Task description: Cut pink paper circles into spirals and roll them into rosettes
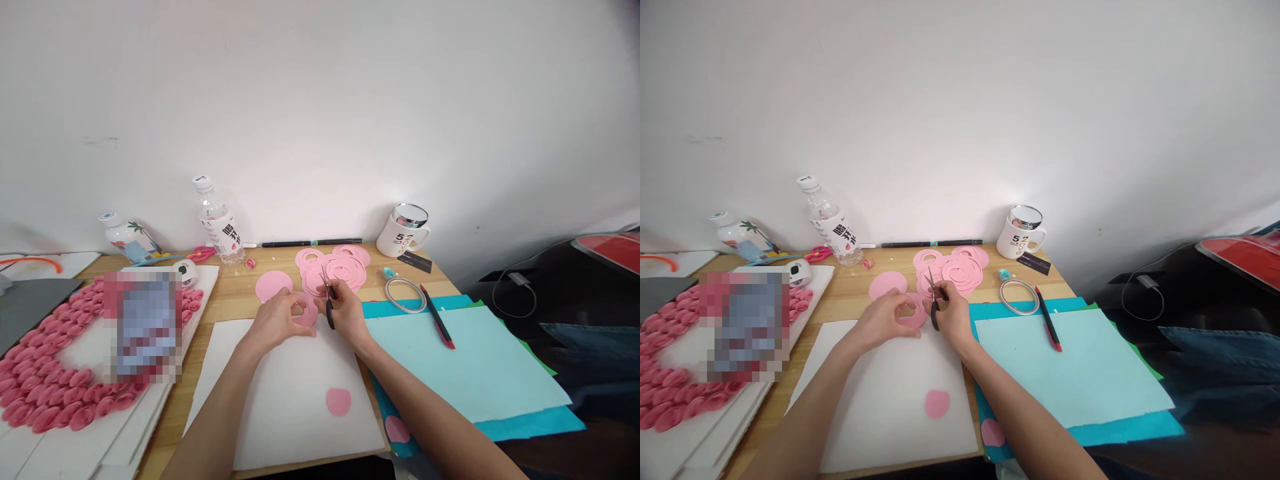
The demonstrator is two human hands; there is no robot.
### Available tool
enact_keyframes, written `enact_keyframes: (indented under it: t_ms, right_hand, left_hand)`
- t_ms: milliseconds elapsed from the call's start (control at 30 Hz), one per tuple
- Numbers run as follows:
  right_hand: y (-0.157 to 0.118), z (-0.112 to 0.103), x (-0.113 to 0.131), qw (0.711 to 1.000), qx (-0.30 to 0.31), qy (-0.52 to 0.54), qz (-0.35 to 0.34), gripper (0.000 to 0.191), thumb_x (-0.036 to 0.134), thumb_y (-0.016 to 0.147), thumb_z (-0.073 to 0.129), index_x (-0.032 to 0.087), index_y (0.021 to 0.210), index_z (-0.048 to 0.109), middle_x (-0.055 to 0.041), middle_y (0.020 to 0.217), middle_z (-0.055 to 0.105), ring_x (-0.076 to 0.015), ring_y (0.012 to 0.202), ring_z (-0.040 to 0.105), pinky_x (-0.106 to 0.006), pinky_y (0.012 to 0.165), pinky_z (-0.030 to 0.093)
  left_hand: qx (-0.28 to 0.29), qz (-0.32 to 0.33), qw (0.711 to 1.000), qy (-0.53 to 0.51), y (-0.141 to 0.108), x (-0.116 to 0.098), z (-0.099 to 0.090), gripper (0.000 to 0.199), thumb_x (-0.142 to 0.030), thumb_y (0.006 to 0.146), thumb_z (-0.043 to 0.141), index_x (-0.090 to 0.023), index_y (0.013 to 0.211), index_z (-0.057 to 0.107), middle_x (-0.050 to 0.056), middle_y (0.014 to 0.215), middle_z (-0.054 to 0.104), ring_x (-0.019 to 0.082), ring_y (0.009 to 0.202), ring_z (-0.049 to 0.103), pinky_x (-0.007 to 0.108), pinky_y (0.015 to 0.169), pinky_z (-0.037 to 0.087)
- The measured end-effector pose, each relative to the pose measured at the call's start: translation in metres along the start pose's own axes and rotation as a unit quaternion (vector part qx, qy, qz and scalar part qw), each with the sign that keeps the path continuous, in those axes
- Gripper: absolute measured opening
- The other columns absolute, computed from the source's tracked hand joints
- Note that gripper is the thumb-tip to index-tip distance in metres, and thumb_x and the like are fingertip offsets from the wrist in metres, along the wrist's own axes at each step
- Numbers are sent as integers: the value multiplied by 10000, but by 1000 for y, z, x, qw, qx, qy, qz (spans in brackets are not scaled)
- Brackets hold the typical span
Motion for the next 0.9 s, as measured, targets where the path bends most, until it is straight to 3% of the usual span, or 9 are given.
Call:
enact_keyframes:
  t_ms: [67, 267, 400, 600, 767, 900]
  right_hand:
    - [-1, 0, 2, 1000, 2, 24, 2, 267, 298, 675, 636, 209, 893, 510, -50, 880, 623, -170, 723, 569, -320, 706, 457]
    - [-3, 0, 7, 999, 16, 50, -16, 280, 288, 681, 649, 211, 919, 525, -61, 928, 620, -184, 828, 579, -349, 784, 462]
    - [-2, 1, 9, 996, 30, 83, -32, 317, 289, 688, 649, 214, 969, 522, -72, 1001, 602, -191, 914, 571, -370, 845, 450]
    - [-2, 1, 8, 996, 5, 94, 0, 332, 334, 688, 641, 214, 970, 514, -89, 1049, 572, -210, 986, 536, -343, 763, 488]
    - [-3, 3, 6, 997, 13, 75, 9, 332, 357, 684, 643, 217, 953, 508, -87, 1040, 568, -214, 975, 531, -339, 733, 491]
    - [-4, 4, 5, 997, 16, 80, 10, 343, 370, 691, 643, 225, 968, 503, -90, 1055, 555, -213, 971, 520, -327, 710, 497]
  left_hand:
    - [30, 18, 999, 28, -2, 0, 3, 343, -343, 488, 732, -217, 781, 607, 8, 824, 550, 187, 698, 559, 258, 556, 374]
    - [21, 29, 999, 13, 0, -2, 4, 80, -206, 628, 591, -213, 705, 611, 8, 700, 594, 168, 623, 557, 250, 548, 353]
    - [11, 30, 999, 0, 1, -5, 1, 208, -221, 632, 591, -231, 837, 626, -8, 701, 608, 165, 643, 567, 241, 563, 361]
    - [19, 16, 999, 23, 0, -8, 2, 277, -216, 596, 618, -241, 871, 623, -5, 741, 619, 170, 652, 577, 233, 557, 364]
    - [-10, 16, 998, -54, 3, -3, 6, 230, -214, 634, 605, -255, 859, 626, -29, 658, 607, 143, 621, 564, 221, 564, 391]
    - [-93, 15, 989, -116, 6, 1, 6, 217, -285, 657, 621, -240, 869, 635, -22, 652, 593, 116, 558, 518, 212, 526, 395]
Point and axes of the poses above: each hand's wrist, its own y-axis towards the middle knuckle, its own z-axis out of the palm, x = y × z, the point moved 2 cm from there along y, towards the middle knuckle
